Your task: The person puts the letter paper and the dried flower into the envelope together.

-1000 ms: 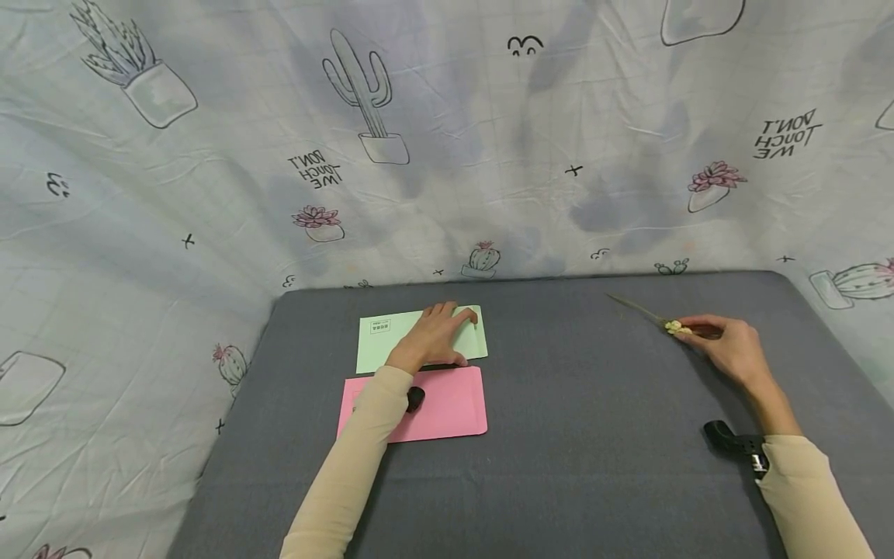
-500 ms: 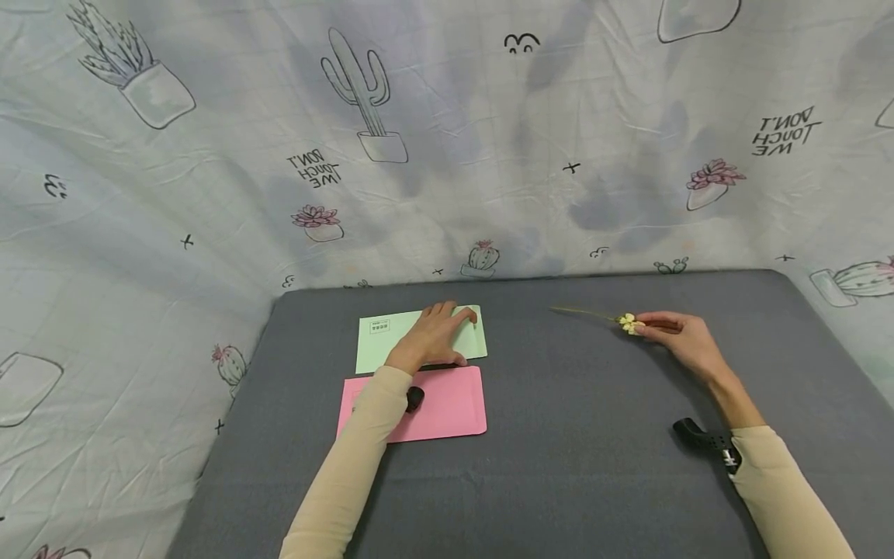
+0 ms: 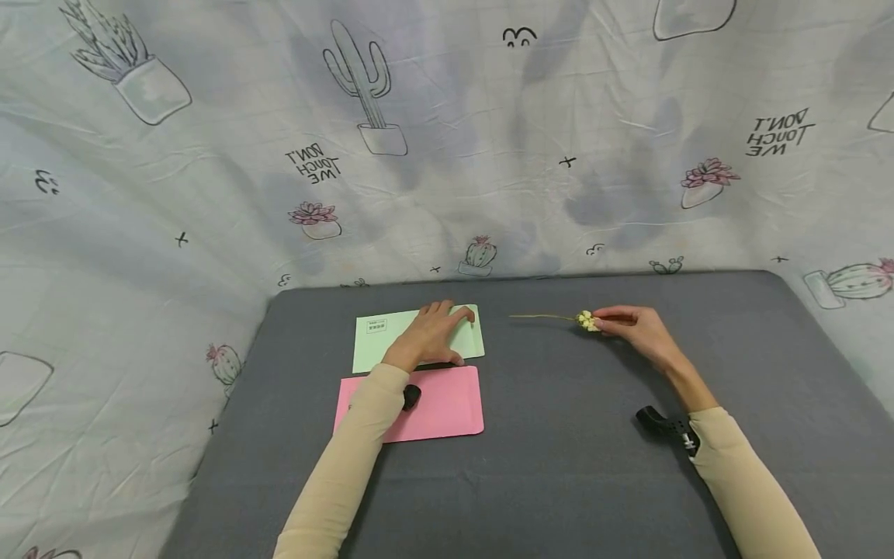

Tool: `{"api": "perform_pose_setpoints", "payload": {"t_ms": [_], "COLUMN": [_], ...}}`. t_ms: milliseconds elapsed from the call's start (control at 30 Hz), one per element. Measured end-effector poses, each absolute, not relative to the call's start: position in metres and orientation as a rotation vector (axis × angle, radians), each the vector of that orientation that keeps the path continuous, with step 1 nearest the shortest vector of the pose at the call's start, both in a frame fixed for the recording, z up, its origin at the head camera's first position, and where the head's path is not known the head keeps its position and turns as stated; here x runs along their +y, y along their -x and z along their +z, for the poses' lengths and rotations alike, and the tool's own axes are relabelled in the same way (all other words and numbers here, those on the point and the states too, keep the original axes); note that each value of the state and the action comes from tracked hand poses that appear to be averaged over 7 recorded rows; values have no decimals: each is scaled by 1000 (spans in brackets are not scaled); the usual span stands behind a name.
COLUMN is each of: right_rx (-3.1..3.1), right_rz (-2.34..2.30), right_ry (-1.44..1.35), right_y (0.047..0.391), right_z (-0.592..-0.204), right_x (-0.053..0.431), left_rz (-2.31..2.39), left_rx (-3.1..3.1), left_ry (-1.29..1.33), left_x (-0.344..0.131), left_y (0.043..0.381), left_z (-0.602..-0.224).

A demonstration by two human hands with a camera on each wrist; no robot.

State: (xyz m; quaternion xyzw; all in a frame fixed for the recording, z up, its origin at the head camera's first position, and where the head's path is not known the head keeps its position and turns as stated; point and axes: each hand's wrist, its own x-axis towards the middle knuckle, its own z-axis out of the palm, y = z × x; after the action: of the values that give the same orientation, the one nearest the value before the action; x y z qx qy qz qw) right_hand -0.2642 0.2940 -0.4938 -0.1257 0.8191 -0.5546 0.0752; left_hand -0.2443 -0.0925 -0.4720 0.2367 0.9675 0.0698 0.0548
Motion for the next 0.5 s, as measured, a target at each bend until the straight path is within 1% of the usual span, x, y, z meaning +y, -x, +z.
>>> {"api": "perform_pose_setpoints", "payload": {"t_ms": [500], "right_rx": [2375], "right_rz": [-1667], "right_ry": [472], "right_y": [277], "right_z": [-498], "right_x": [259], "left_rz": [214], "left_rx": [2945], "left_ry": [-721], "left_x": [-91], "left_y": [245], "left_z": [-471]}}
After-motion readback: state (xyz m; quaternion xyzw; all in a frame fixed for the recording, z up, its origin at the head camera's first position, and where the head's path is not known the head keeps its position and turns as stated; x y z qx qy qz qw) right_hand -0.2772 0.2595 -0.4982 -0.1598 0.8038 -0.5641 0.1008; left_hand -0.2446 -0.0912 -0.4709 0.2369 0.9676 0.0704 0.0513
